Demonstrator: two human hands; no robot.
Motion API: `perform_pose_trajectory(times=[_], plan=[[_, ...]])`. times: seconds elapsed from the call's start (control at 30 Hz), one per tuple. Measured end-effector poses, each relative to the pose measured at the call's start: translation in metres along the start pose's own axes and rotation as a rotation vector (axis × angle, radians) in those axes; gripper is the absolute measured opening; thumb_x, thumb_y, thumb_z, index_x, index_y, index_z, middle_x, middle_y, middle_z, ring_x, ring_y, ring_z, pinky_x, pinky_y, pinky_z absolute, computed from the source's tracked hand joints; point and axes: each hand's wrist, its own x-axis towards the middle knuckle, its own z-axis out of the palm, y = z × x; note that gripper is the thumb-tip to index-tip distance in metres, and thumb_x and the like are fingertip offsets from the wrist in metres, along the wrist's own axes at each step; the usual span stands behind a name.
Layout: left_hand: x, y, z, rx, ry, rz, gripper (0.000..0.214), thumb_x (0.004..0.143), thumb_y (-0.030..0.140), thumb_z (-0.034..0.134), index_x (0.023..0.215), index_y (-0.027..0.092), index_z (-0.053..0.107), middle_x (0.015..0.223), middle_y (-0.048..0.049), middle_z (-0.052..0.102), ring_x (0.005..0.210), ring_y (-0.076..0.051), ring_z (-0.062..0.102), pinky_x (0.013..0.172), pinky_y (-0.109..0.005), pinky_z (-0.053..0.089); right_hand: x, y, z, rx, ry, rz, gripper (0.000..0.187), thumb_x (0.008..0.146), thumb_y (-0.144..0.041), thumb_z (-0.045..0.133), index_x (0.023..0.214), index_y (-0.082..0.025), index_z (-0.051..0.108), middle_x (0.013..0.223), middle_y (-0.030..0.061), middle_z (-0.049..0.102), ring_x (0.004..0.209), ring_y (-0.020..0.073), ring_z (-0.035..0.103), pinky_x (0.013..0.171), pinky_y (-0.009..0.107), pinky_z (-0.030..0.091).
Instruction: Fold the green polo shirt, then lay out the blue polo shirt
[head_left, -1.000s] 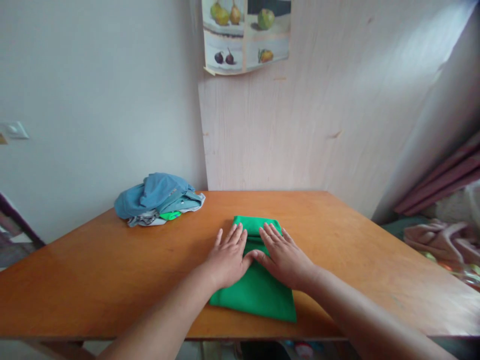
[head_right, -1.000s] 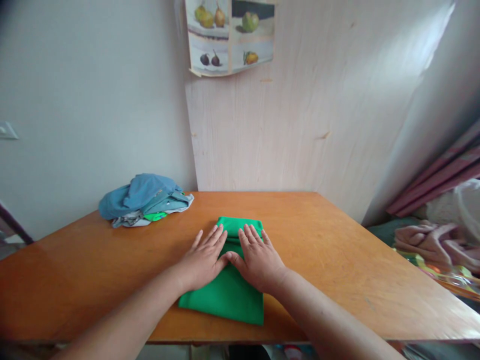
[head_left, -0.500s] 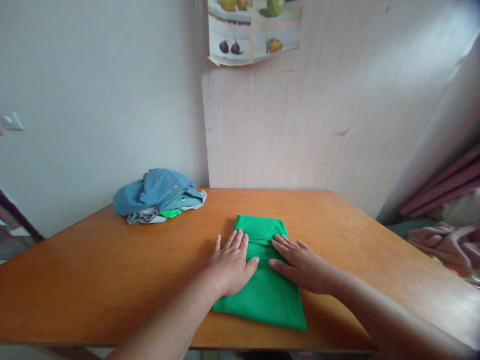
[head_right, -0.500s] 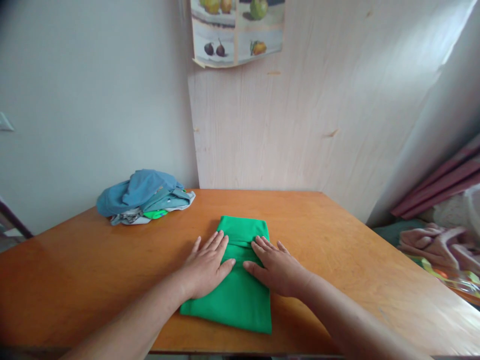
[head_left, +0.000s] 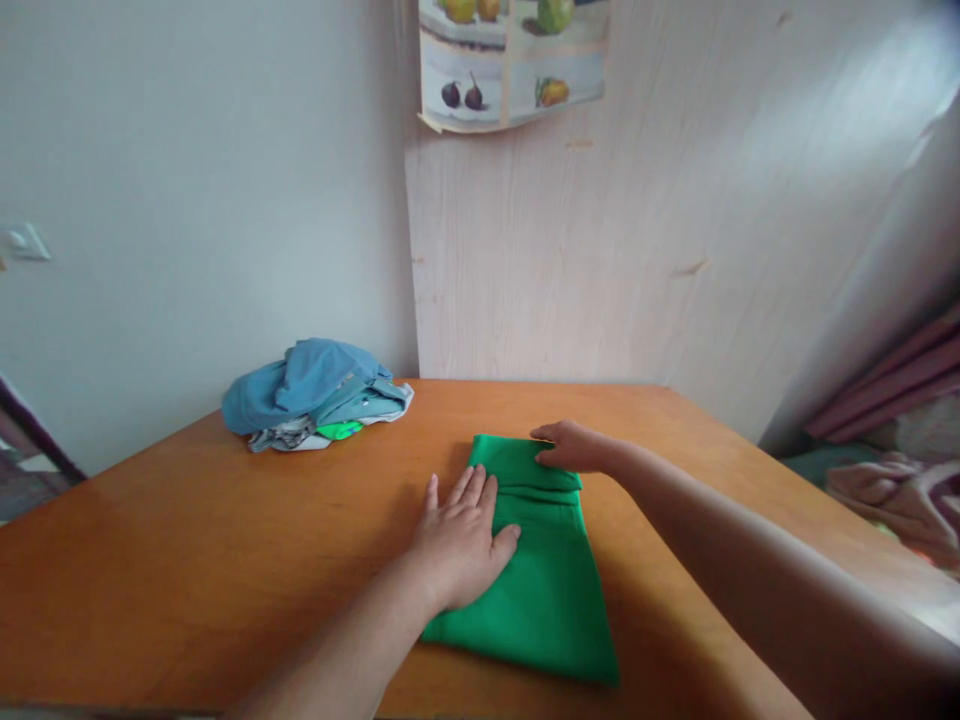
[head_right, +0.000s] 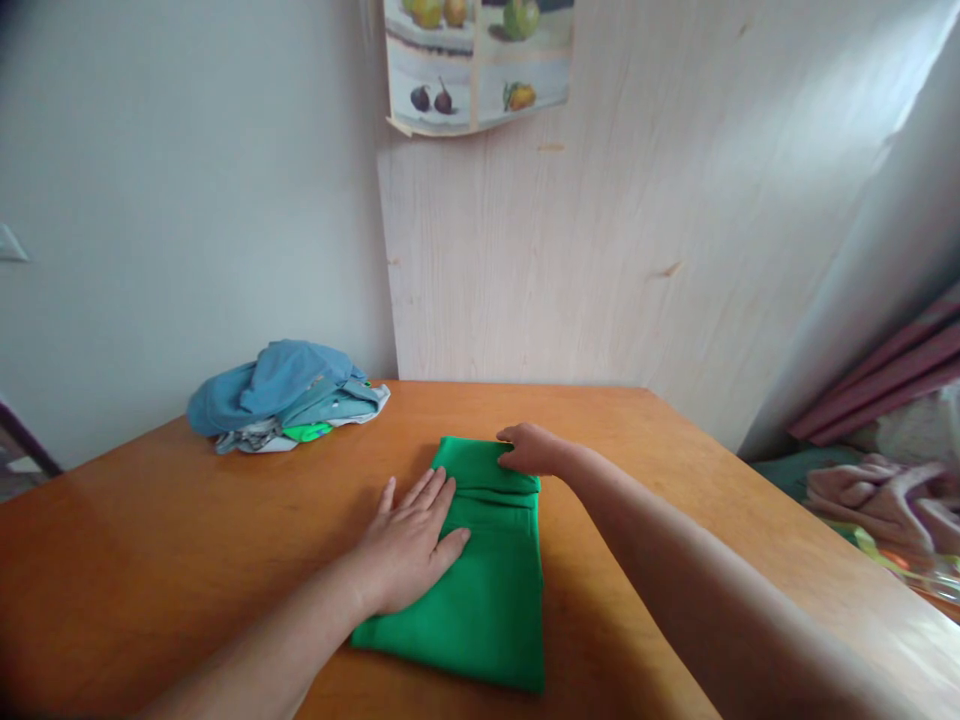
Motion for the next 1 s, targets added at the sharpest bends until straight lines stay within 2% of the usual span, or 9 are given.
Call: perform_pose_trajectory(times=[0.17, 0.3, 0.4, 0.6, 0.7, 0.8, 0.9, 1.0], plan=[[0.000, -0.001, 0.003, -0.005, 0.024, 0.008, 0.076, 0.098, 0.062, 0.024, 0.157, 0.015, 0.030, 0.164, -0.0131, 0.019, 0.154, -0.031, 0.011, 0.118, -0.069, 0.000, 0.030, 0.000, -0.012, -0.029, -0.174, 0.025, 0.066, 0.068, -0.034, 0.075, 0.130, -0.013, 0.067, 0.130, 0.0154, 0.067, 0.115, 0.0317, 0.063, 0.090, 0.033, 0.051], [-0.001, -0.001, 0.004, -0.008, 0.050, 0.010, 0.075, 0.098, 0.063, 0.025, 0.156, 0.015, 0.032, 0.164, -0.0146, 0.021, 0.153, -0.031, 0.015, 0.118, -0.069, 0.000, 0.041, -0.006, -0.021, -0.030, -0.303, 0.051, 0.044, 0.063, -0.032, 0.076, 0.103, -0.013, 0.076, 0.101, 0.0115, 0.075, 0.093, 0.0288, 0.068, 0.069, 0.031, 0.050], [-0.001, -0.001, 0.004, -0.012, 0.083, 0.016, 0.074, 0.098, 0.063, 0.025, 0.155, 0.016, 0.035, 0.163, -0.0149, 0.025, 0.153, -0.032, 0.016, 0.119, -0.069, 0.000, 0.040, -0.011, -0.025, -0.011, -0.336, 0.056, 0.033, 0.063, -0.029, 0.073, 0.094, -0.016, 0.074, 0.088, 0.0058, 0.073, 0.082, 0.0232, 0.066, 0.060, 0.027, 0.046], [-0.005, 0.002, -0.007, -0.025, 0.203, 0.084, 0.069, 0.098, 0.063, 0.032, 0.149, 0.017, 0.044, 0.159, -0.0146, 0.036, 0.151, -0.034, 0.022, 0.119, -0.069, 0.004, 0.030, -0.012, -0.028, 0.012, -0.261, 0.041, 0.026, 0.065, -0.027, 0.069, 0.089, -0.017, 0.067, 0.085, 0.0019, 0.068, 0.078, 0.0178, 0.061, 0.057, 0.024, 0.040], [-0.018, 0.009, -0.021, -0.038, 0.283, 0.119, 0.056, 0.100, 0.056, 0.038, 0.139, 0.020, 0.054, 0.148, -0.0125, 0.053, 0.143, -0.032, 0.038, 0.120, -0.065, 0.009, 0.024, -0.013, -0.032, 0.012, -0.212, 0.028, 0.024, 0.065, -0.027, 0.069, 0.087, -0.017, 0.066, 0.085, 0.0015, 0.067, 0.078, 0.0175, 0.060, 0.059, 0.024, 0.040], [-0.040, 0.018, -0.031, -0.054, 0.303, 0.142, 0.041, 0.098, 0.049, 0.048, 0.129, 0.024, 0.061, 0.130, -0.0086, 0.065, 0.128, -0.028, 0.052, 0.120, -0.058, 0.019, 0.016, -0.017, -0.037, 0.010, -0.164, 0.008, 0.023, 0.066, -0.026, 0.068, 0.086, -0.017, 0.065, 0.086, 0.0015, 0.067, 0.079, 0.0176, 0.060, 0.061, 0.024, 0.041], [-0.061, 0.024, -0.029, -0.064, 0.291, 0.141, 0.037, 0.097, 0.048, 0.051, 0.125, 0.027, 0.063, 0.122, -0.0061, 0.068, 0.120, -0.027, 0.055, 0.118, -0.056, 0.023, 0.003, -0.024, -0.042, -0.008, -0.101, -0.012, 0.021, 0.068, -0.025, 0.065, 0.088, -0.017, 0.063, 0.089, 0.0028, 0.067, 0.080, 0.0175, 0.060, 0.061, 0.023, 0.040], [-0.073, 0.025, -0.018, -0.062, 0.287, 0.109, 0.042, 0.098, 0.053, 0.047, 0.127, 0.027, 0.062, 0.130, -0.0067, 0.065, 0.123, -0.028, 0.053, 0.117, -0.056, 0.023, -0.015, -0.036, -0.046, -0.042, -0.026, -0.024, 0.020, 0.071, -0.024, 0.063, 0.091, -0.018, 0.062, 0.093, 0.0046, 0.068, 0.082, 0.0180, 0.059, 0.062, 0.024, 0.038]])
